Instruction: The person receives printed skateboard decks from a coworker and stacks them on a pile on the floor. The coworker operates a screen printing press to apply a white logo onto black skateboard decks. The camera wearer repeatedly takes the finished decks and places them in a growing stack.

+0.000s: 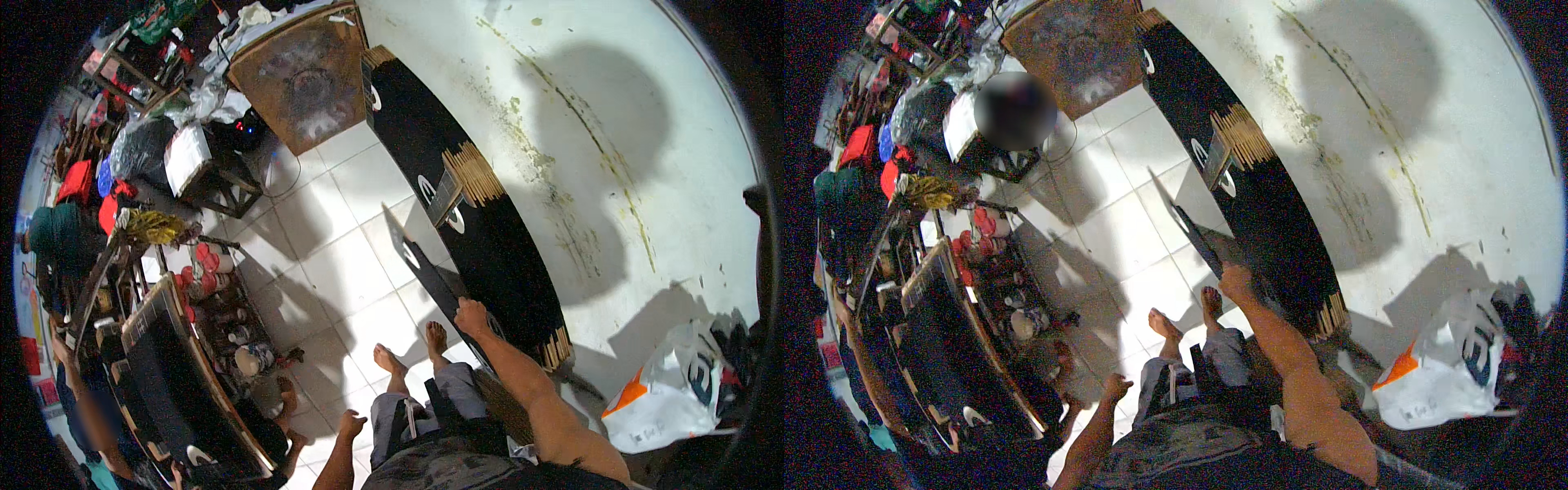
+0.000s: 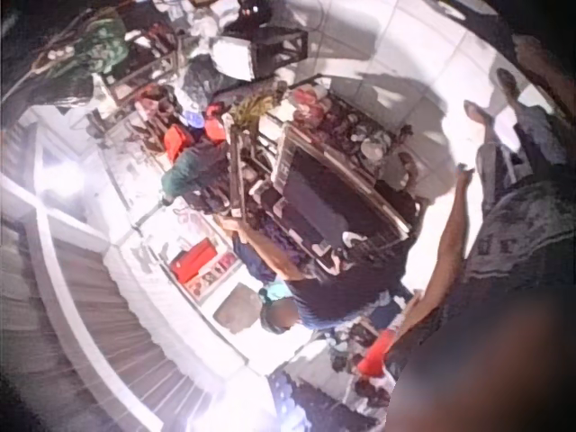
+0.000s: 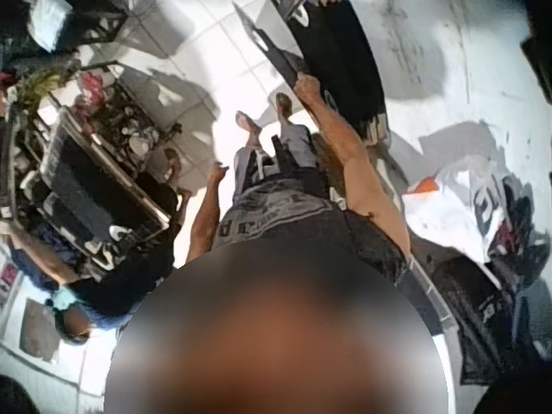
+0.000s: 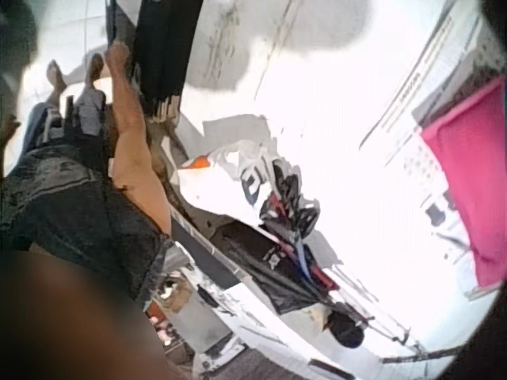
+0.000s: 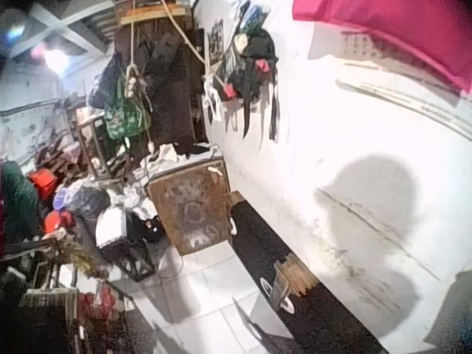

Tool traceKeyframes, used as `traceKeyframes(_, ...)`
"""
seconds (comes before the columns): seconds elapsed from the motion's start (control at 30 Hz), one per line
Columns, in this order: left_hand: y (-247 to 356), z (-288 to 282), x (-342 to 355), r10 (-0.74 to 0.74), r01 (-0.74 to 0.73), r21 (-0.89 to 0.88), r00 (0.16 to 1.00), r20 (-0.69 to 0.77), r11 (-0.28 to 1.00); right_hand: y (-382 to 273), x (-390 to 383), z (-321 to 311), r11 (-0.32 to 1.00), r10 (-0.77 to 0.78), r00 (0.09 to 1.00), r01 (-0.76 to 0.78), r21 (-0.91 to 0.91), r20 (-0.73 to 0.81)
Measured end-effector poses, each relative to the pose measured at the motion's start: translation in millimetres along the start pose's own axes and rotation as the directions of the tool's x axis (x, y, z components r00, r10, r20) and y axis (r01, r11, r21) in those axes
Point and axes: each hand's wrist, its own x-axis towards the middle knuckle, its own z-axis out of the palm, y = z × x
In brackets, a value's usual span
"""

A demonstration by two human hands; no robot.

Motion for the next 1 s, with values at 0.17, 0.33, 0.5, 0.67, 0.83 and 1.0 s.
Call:
traceKeyframes(0.17,10,16,-14,-0.07,0.062,-0.101,0.994,-0.078,0.993,42,22,-9,0.992,0.123,0.992,-0.123,0.001,0.027)
traceKeyframes(0.33,91,-7,-12,-0.072,-0.002,-0.423,0.985,-0.157,0.906,73,45,-10,0.981,0.191,0.982,-0.191,-0.037,0.001)
traceKeyframes(0.5,139,-19,-2,-0.03,-0.084,-0.492,0.975,-0.219,0.866,90,66,-10,0.942,0.314,0.949,-0.307,-0.138,0.036)
traceKeyframes(0.67,137,-16,0,-0.012,-0.087,-0.414,0.973,-0.232,0.906,112,74,-13,0.946,0.289,0.957,-0.281,-0.163,0.027)
traceKeyframes(0.83,106,-1,-10,-0.084,0.004,-0.392,0.979,-0.187,0.92,147,77,12,0.936,-0.047,0.918,-0.098,-0.339,-0.394)
traceKeyframes(1.0,92,14,-19,-0.124,0.072,-0.335,0.983,-0.136,0.939,155,83,18,0.921,-0.002,0.918,-0.152,-0.357,-0.396)
